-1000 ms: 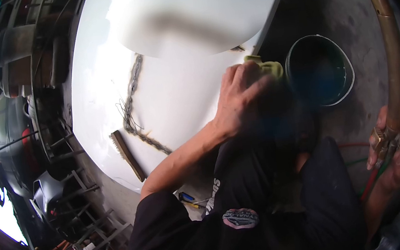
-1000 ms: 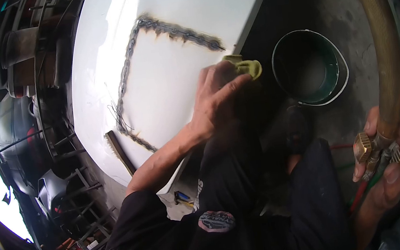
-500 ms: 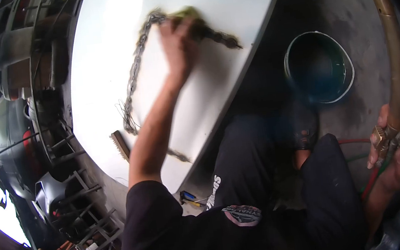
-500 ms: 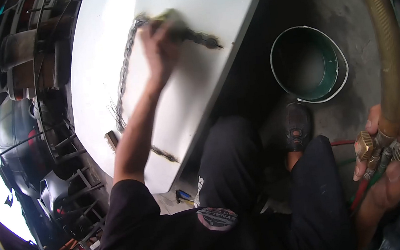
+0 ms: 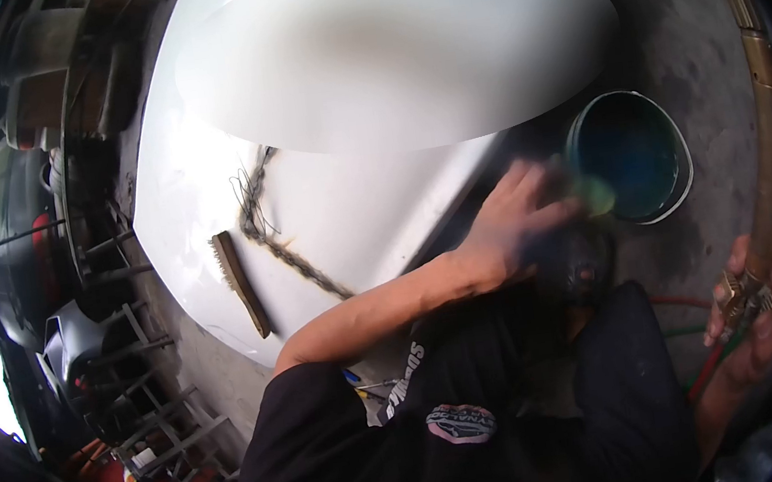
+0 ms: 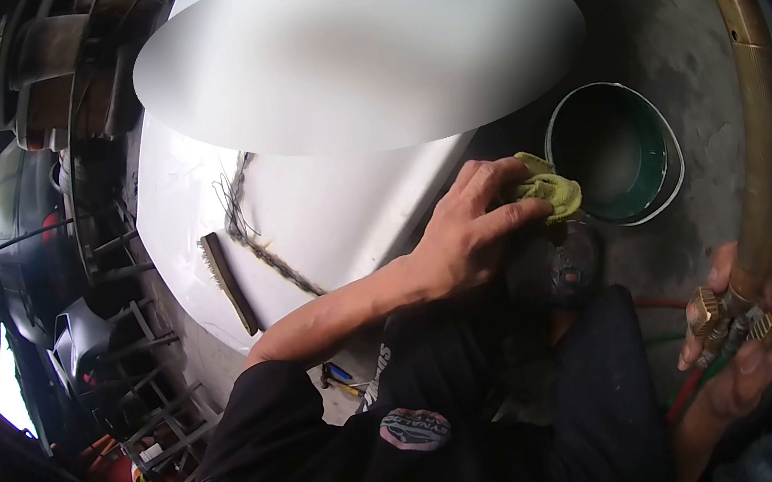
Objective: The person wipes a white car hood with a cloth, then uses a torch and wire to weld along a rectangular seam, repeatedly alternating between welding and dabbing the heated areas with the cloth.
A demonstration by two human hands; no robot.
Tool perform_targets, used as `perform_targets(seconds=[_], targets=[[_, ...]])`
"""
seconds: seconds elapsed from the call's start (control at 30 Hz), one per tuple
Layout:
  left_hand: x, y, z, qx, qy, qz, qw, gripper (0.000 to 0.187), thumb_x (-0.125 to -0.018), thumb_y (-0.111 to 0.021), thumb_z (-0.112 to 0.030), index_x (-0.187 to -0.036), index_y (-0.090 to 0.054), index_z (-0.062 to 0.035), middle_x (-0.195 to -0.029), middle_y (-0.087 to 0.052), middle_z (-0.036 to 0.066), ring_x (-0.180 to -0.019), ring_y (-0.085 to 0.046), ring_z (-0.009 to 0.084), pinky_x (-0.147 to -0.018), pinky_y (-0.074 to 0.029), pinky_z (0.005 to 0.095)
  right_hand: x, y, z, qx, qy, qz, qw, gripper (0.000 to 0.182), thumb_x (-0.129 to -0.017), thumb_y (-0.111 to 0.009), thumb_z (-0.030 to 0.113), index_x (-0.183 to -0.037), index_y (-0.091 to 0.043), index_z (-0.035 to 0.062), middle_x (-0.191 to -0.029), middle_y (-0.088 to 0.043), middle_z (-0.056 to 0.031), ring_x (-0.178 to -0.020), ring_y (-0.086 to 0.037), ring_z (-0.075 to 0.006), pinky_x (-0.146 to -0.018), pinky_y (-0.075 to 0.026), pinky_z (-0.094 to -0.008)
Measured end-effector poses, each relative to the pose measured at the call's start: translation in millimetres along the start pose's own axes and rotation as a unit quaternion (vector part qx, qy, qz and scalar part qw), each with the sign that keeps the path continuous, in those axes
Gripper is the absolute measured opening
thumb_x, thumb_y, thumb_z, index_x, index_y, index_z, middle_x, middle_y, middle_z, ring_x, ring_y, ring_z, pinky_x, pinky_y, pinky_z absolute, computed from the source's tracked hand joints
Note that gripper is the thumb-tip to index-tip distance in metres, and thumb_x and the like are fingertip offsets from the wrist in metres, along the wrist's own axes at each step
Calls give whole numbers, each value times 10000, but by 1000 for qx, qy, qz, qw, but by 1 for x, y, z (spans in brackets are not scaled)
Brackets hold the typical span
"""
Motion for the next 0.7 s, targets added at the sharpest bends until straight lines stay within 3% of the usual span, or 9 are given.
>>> perform_targets(seconds=[0.2,0.27,0.3,0.4,0.47,0.57,0.63,0.67,0.7], targets=[[-18,59,32,-92,14,-136,986,394,-808,-736,18,-1185,-753,-96,-1304,-617,221,-1132,-620,416,-929,-556,480,-3,-7,2,-15,-1,41,999,935,-988,-690,358,-1661,-181,-46,-1105,-546,-240,-679,-650,-147,-446,-560,-221],[-22,79,62,-136,43,-167,976,397,-799,-763,15,-1176,-766,-111,-1301,-624,207,-1131,-614,419,-957,-549,472,-4,-8,2,-2,-7,29,1000,938,-987,-694,361,-1659,-182,-47,-1106,-545,-241,-735,-688,-170,-463,-582,-221],[-21,86,93,-184,18,-164,969,367,-849,-671,-9,-1181,-759,-139,-1298,-611,203,-1076,-584,398,-940,-511,490,-5,-7,4,-1,-6,29,1000,938,-987,-694,361,-1659,-182,-47,-1106,-545,-241,-735,-688,-170,-463,-582,-221],[-32,153,171,-339,-38,-175,924,322,-899,-657,-81,-1180,-784,-173,-1244,-661,197,-1041,-604,382,-889,-501,482,-5,-7,5,0,-11,35,999,937,-987,-696,365,-1656,-189,-52,-1107,-545,-243,-771,-711,-186,-474,-596,-216],[-46,221,241,-362,51,-211,907,301,-937,-616,-73,-1136,-826,-155,-1138,-697,206,-939,-614,330,-830,-501,454,-4,-9,7,-7,-9,23,1000,939,-983,-702,369,-1652,-198,-56,-1107,-546,-241,-754,-698,-173,-470,-590,-210],[-46,270,286,-446,210,-233,838,261,-994,-605,-145,-1145,-818,-133,-1033,-674,197,-920,-602,359,-812,-521,452,-5,-9,5,6,-3,29,1000,948,-977,-708,385,-1651,-207,-55,-1091,-548,-234,-739,-686,-161,-464,-585,-206],[-50,229,247,-434,186,-240,849,221,-984,-629,-166,-1106,-810,-138,-1069,-662,201,-949,-591,382,-808,-517,466,-2,-7,-1,2,4,20,1000,934,-978,-690,389,-1653,-214,-48,-1100,-546,-222,-693,-658,-130,-441,-553,-195],[-46,192,219,-387,119,-253,879,199,-941,-653,-146,-1091,-784,-136,-1082,-637,207,-952,-589,413,-824,-520,483,-2,-7,-2,2,10,12,1000,921,-979,-671,392,-1655,-220,-40,-1109,-545,-211,-648,-630,-99,-417,-522,-185],[-43,157,172,-287,-58,-288,912,221,-902,-683,-140,-1109,-757,-132,-1060,-611,196,-959,-591,398,-810,-514,497,-3,-11,0,1,15,16,1000,921,-979,-671,392,-1655,-220,-40,-1109,-545,-211,-648,-630,-99,-417,-522,-185]])
Point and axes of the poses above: each hand's wrist, its own x-axis away from the middle knuckle, its own y-axis out of the back of the hand, z = x × y, the point moved 9 cm from there along -x, towards the middle knuckle
